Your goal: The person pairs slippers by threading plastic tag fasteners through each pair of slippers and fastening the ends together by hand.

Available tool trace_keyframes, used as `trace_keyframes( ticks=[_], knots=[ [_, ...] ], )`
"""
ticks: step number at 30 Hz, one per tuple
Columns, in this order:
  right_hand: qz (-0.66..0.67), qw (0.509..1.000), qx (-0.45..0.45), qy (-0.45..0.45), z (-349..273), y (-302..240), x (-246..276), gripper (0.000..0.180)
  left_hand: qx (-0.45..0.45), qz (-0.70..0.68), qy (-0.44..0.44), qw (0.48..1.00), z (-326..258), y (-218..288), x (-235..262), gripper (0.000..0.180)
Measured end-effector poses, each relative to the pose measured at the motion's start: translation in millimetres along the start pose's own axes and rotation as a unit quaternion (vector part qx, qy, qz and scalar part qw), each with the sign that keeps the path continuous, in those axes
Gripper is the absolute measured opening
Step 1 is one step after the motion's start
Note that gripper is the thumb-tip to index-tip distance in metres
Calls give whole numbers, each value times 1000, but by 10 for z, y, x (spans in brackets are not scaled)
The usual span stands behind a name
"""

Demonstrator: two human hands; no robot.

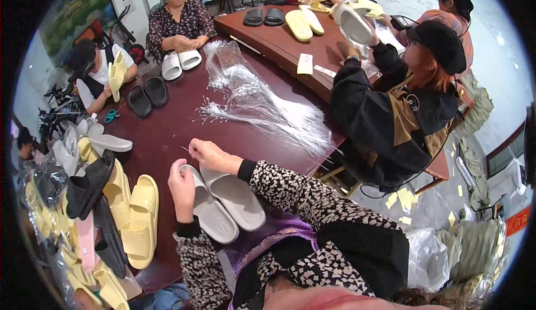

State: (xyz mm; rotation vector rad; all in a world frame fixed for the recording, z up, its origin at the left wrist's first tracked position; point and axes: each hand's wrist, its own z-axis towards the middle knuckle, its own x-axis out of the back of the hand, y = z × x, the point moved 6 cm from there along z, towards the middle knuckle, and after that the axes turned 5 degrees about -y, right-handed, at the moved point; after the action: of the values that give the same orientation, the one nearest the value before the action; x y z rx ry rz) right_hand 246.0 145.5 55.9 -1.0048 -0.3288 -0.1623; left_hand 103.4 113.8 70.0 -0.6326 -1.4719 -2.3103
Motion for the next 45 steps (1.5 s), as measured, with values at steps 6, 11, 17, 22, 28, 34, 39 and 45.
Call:
trace_keyframes(
  ticks=[6,11,17,22,28,34,39,45],
  knots=[
    [25,999,-18,20,-121,43,-71,6,82,-93,-90,988,192,-262,-250,16],
    [81,995,-39,31,-186,65,-135,5,113,-97,-85,985,109,-397,-267,12],
    [134,988,9,77,-332,65,-362,3,63,-19,-64,996,-167,-494,-84,16],
    [238,963,-79,99,-363,119,-226,2,120,-147,-59,980,-121,-438,-102,17],
    [181,975,-116,52,-418,21,-139,9,224,-304,-47,925,-153,-388,-81,12],
    [131,986,-97,36,-369,-166,-111,11,208,-404,-24,890,-130,-288,-28,8],
    [35,997,-67,18,-346,-338,-59,11,203,-440,-18,875,-114,-292,-25,7],
    [12,999,-30,25,-321,-364,-74,11,204,-441,-27,874,-107,-320,-2,7]
  ],
)
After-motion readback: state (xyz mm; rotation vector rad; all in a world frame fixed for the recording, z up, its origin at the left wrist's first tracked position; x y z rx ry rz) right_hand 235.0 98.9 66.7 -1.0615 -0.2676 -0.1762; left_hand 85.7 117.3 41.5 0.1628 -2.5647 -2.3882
